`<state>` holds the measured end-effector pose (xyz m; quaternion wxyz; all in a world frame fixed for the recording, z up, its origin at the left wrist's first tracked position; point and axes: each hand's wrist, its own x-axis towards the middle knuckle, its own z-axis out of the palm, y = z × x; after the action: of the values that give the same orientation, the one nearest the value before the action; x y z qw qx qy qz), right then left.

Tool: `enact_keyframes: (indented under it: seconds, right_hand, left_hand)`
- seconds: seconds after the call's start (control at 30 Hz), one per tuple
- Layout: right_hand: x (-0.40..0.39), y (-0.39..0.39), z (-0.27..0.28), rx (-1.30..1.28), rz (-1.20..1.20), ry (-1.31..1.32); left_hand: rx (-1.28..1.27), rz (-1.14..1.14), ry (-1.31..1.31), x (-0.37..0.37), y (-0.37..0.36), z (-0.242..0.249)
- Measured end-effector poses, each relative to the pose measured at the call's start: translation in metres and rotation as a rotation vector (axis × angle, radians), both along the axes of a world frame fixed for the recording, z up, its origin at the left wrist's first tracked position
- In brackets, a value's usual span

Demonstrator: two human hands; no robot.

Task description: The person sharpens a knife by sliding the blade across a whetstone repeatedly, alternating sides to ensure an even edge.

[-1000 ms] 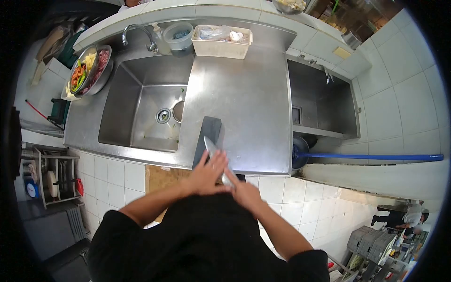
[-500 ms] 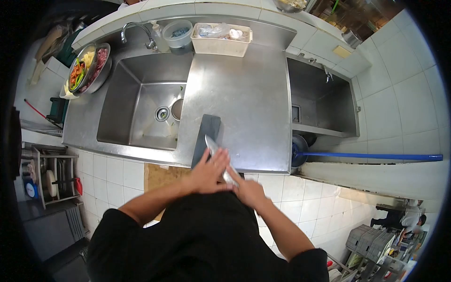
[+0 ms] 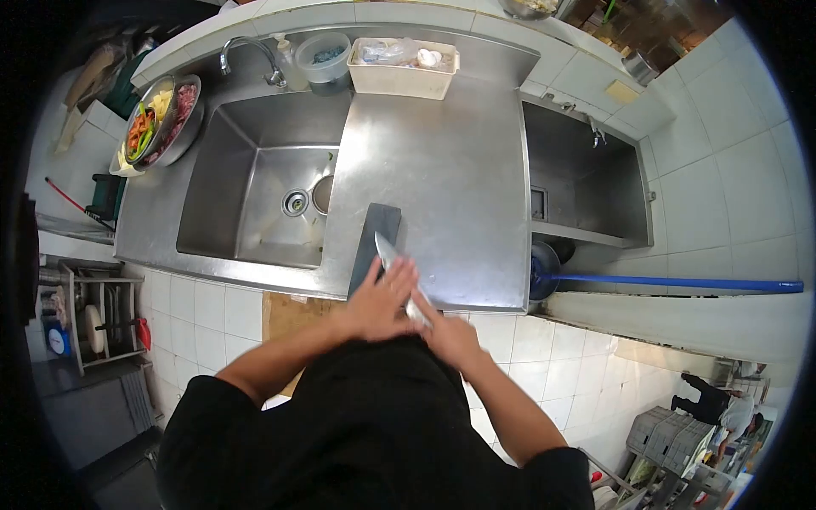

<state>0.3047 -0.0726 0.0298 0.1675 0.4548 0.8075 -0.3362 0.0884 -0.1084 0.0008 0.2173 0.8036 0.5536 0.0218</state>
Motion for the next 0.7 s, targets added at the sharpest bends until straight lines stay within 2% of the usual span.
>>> enact_keyframes:
  seconds: [0.1,0.13,0.2,0.3,0.4,0.47,0.63,0.7]
  right_hand:
    - [0.016,-0.018,0.003,-0.015,0.044,-0.058]
    - [0.005,0.0,0.018,-0.048,0.019,-0.108]
    - [-0.006,0.032,0.002,0.089,-0.012,0.002]
    - [-0.026,0.058,0.0,0.041,-0.104,0.049]
    - [-0.001,0.023,0.008,0.032,0.011,0.008]
    - [0.005,0.005,0.028,-0.093,0.018,-0.081]
    - [-0.022,0.044,0.006,0.03,-0.099,0.011]
    - [-0.015,0.032,0.003,0.014,-0.084,0.048]
  left_hand:
    - [0.0,-0.012,-0.083,0.012,-0.023,0.001]
    - [0.022,0.014,-0.075,0.009,-0.012,-0.002]
    - [0.083,0.076,-0.06,0.001,0.027,-0.01]
    - [0.107,0.142,-0.028,-0.006,0.06,-0.012]
    - [0.038,0.053,-0.039,0.003,0.015,0.003]
    - [0.044,0.013,-0.067,0.012,-0.013,-0.001]
    - [0.089,0.116,-0.035,-0.002,0.047,-0.016]
    - [0.083,0.091,-0.04,-0.001,0.033,-0.012]
